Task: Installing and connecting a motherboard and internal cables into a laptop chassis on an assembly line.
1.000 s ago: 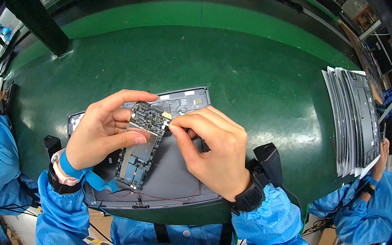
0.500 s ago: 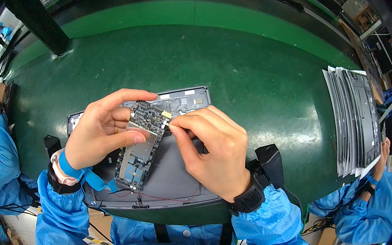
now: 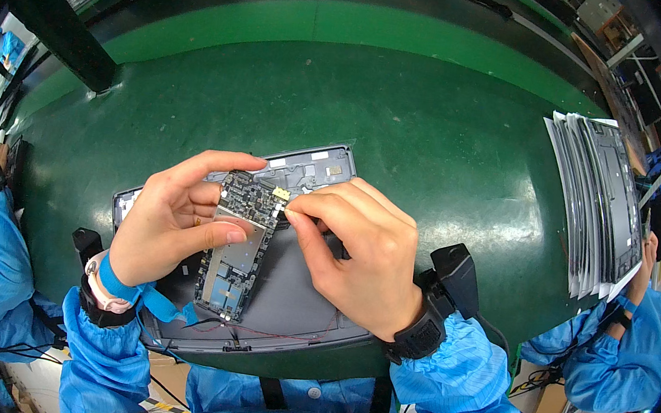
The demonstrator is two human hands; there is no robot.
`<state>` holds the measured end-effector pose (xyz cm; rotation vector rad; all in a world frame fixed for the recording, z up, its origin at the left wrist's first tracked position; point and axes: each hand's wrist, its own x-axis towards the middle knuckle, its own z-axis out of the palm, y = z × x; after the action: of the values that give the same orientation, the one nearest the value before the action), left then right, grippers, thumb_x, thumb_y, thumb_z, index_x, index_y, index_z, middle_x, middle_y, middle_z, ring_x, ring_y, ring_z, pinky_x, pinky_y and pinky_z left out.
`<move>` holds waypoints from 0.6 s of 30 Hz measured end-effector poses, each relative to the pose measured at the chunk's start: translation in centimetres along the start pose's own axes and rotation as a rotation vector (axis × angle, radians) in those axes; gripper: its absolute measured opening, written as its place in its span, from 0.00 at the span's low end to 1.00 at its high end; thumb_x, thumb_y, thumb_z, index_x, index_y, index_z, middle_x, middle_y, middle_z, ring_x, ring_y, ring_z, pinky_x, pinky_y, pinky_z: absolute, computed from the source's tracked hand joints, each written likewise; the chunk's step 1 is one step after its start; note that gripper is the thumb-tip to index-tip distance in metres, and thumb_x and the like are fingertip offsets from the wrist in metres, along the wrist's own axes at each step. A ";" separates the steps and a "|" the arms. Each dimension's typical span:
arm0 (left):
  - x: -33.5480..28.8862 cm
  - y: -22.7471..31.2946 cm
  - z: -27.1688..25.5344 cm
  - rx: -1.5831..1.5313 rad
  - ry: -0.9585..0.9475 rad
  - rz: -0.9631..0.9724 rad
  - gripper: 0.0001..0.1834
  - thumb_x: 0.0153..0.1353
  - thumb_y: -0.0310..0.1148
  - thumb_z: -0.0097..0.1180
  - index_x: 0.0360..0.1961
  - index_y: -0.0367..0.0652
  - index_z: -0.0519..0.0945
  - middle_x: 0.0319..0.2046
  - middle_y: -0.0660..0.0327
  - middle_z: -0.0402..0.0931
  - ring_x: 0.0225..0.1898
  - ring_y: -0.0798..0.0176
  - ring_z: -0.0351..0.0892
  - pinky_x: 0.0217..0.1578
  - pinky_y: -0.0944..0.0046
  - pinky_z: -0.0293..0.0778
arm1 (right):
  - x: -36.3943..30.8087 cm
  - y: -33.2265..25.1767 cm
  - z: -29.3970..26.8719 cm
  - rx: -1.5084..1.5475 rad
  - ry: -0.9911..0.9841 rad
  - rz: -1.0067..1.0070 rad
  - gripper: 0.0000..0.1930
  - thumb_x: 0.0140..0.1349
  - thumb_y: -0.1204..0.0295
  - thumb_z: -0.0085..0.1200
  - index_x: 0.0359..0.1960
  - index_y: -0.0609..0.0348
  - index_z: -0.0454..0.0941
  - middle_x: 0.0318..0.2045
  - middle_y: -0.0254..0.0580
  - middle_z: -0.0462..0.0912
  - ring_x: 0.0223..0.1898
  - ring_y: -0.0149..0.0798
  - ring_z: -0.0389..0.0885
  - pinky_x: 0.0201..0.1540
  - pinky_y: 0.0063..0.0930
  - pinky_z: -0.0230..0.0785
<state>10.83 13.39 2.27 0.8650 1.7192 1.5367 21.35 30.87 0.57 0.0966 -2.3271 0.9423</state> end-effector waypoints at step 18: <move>-0.2 0.5 0.2 0.166 -0.021 -0.120 0.33 0.53 0.13 0.55 0.61 0.35 0.62 0.40 0.54 0.78 0.41 0.68 0.78 0.43 0.71 0.73 | -0.1 -0.2 0.0 -0.095 0.033 -0.117 0.08 0.43 0.85 0.61 0.26 0.62 0.78 0.24 0.41 0.80 0.24 0.40 0.77 0.26 0.26 0.68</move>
<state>11.11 13.36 2.79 0.8404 1.8685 1.3171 21.44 30.70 0.65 0.1746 -2.3043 0.7691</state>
